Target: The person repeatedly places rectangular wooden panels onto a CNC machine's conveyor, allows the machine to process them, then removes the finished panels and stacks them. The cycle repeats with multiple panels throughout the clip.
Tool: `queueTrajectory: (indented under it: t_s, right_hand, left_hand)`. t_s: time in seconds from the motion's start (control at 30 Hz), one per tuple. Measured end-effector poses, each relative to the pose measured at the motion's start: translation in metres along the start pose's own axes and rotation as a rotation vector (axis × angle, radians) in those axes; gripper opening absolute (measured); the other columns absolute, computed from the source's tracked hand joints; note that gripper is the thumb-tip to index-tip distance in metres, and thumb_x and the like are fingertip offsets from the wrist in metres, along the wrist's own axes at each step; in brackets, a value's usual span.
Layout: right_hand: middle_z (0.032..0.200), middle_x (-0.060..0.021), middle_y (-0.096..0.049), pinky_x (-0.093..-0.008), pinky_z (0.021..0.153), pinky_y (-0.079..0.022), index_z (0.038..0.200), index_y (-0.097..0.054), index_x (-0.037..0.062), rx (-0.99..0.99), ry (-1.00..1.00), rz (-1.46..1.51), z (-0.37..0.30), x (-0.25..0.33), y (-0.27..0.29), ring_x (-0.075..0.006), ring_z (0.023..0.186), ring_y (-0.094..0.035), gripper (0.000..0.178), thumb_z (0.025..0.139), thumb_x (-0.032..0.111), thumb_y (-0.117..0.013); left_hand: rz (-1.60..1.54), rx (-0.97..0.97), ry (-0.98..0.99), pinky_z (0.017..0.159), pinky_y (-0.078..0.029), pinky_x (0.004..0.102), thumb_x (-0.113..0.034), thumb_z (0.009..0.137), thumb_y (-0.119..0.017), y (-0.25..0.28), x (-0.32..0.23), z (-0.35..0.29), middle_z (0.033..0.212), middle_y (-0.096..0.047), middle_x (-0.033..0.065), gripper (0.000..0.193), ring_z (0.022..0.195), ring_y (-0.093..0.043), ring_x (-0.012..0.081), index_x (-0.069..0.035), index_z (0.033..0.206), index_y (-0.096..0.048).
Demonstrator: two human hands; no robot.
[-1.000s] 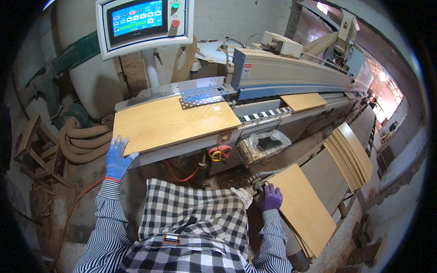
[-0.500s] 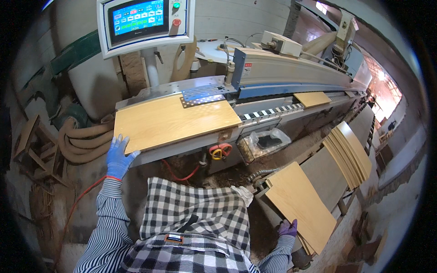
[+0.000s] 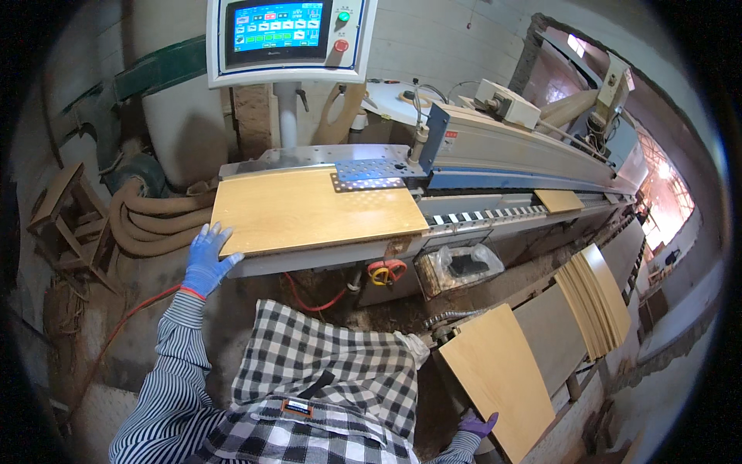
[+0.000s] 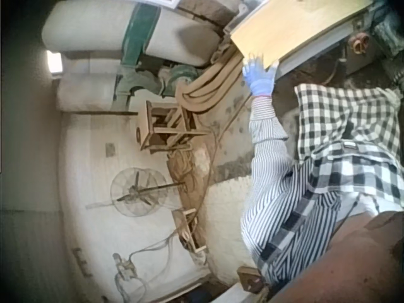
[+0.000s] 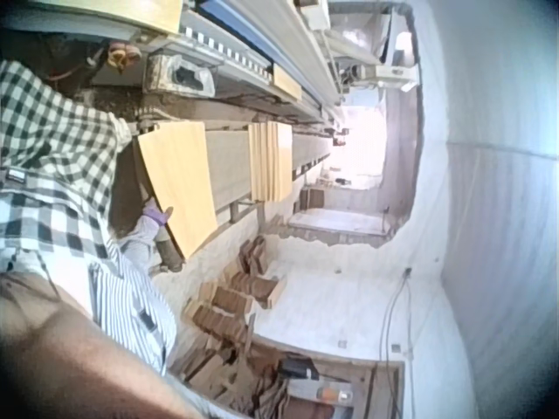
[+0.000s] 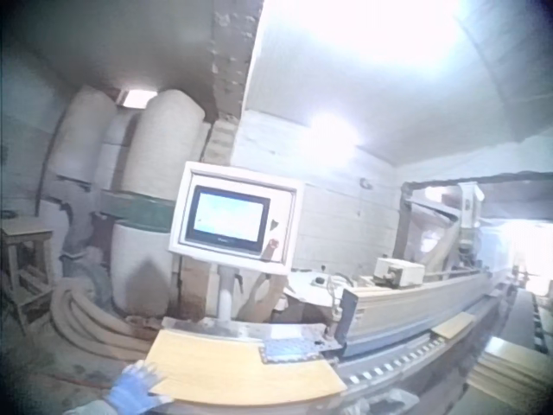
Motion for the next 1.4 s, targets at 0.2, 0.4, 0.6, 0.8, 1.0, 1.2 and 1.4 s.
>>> queueTrajectory:
  t_s: [0.2,0.4,0.6,0.8,1.0,1.2,1.4]
  right_hand:
    - [0.151,-0.0164,-0.021,-0.0383,0.115,-0.019,0.143,-0.02,0.0001,0.028,0.099,-0.121,0.009,0.002,0.006,-0.0262,0.14,-0.022,0.107,0.069,0.058,-0.072]
    - [0.151,-0.0144,-0.021,-0.0391,0.114,-0.022,0.141,-0.026,0.0001,-0.074,0.136,-0.181,-0.028,0.004,-0.022,-0.0268,0.139,-0.022,0.102,0.07,0.058,-0.071]
    - [0.151,-0.016,-0.021,-0.0413,0.113,-0.024,0.142,-0.024,0.0001,-0.124,0.131,-0.209,-0.023,0.011,-0.006,-0.0312,0.138,-0.024,0.104,0.07,0.059,-0.071]
    - [0.148,-0.0147,-0.026,-0.0426,0.111,-0.029,0.138,-0.032,0.002,-0.148,0.16,-0.21,-0.039,0.0,-0.021,-0.03,0.137,-0.026,0.094,0.072,0.056,-0.07]
    - [0.142,-0.015,-0.037,-0.0433,0.109,-0.03,0.135,-0.038,0.0032,-0.25,0.117,-0.12,-0.03,0.005,-0.008,-0.029,0.132,-0.032,0.088,0.073,0.057,-0.07]
    - [0.142,-0.0145,-0.038,-0.0409,0.111,-0.028,0.135,-0.036,0.0011,-0.149,0.133,-0.157,-0.039,0.0,-0.02,-0.0286,0.132,-0.034,0.089,0.074,0.056,-0.07]
    - [0.133,-0.0111,-0.048,-0.0366,0.106,-0.034,0.127,-0.046,0.0044,-0.012,0.123,-0.156,-0.034,0.004,-0.016,-0.0251,0.121,-0.044,0.075,0.076,0.054,-0.071]
  left_hand:
    - [-0.075,-0.059,0.051,0.11,-0.029,0.043,-0.044,0.082,-0.067,-0.002,0.035,-0.013,0.14,-0.044,0.0164,0.062,0.135,-0.033,0.0349,-0.012,0.132,-0.052]
    - [-0.218,-0.106,-0.019,0.109,-0.03,0.0435,-0.038,0.081,-0.07,-0.012,0.042,-0.012,0.139,-0.046,0.017,0.06,0.133,-0.036,0.0359,-0.01,0.131,-0.053]
    - [-0.248,-0.043,0.002,0.111,-0.029,0.041,-0.033,0.079,-0.072,-0.004,0.035,-0.006,0.137,-0.048,0.016,0.061,0.135,-0.033,0.0335,-0.005,0.13,-0.052]
    - [-0.226,-0.037,0.005,0.11,-0.029,0.0411,-0.034,0.077,-0.074,0.005,0.027,-0.003,0.135,-0.05,0.0172,0.066,0.135,-0.033,0.0335,-0.002,0.131,-0.051]
    - [-0.284,-0.075,-0.006,0.108,-0.029,0.0432,-0.042,0.073,-0.075,-0.013,0.026,0.004,0.137,-0.045,0.0236,0.073,0.131,-0.038,0.0353,-0.006,0.131,-0.052]
    - [-0.152,-0.098,-0.031,0.109,-0.029,0.0436,-0.046,0.073,-0.074,-0.017,-0.028,0.017,0.134,-0.05,0.02,0.071,0.129,-0.039,0.0349,-0.009,0.13,-0.054]
    - [-0.22,-0.132,-0.25,0.107,-0.032,0.0436,-0.041,0.082,-0.066,-0.035,-0.076,0.028,0.134,-0.051,0.0155,0.065,0.128,-0.042,0.0335,-0.01,0.136,-0.047]
Point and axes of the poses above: each hand's wrist, its own z-axis towards the middle knuckle, its own y-axis out of the back of the hand, x = y × z, the point moved 8 cm from there along z, towards the middle knuckle
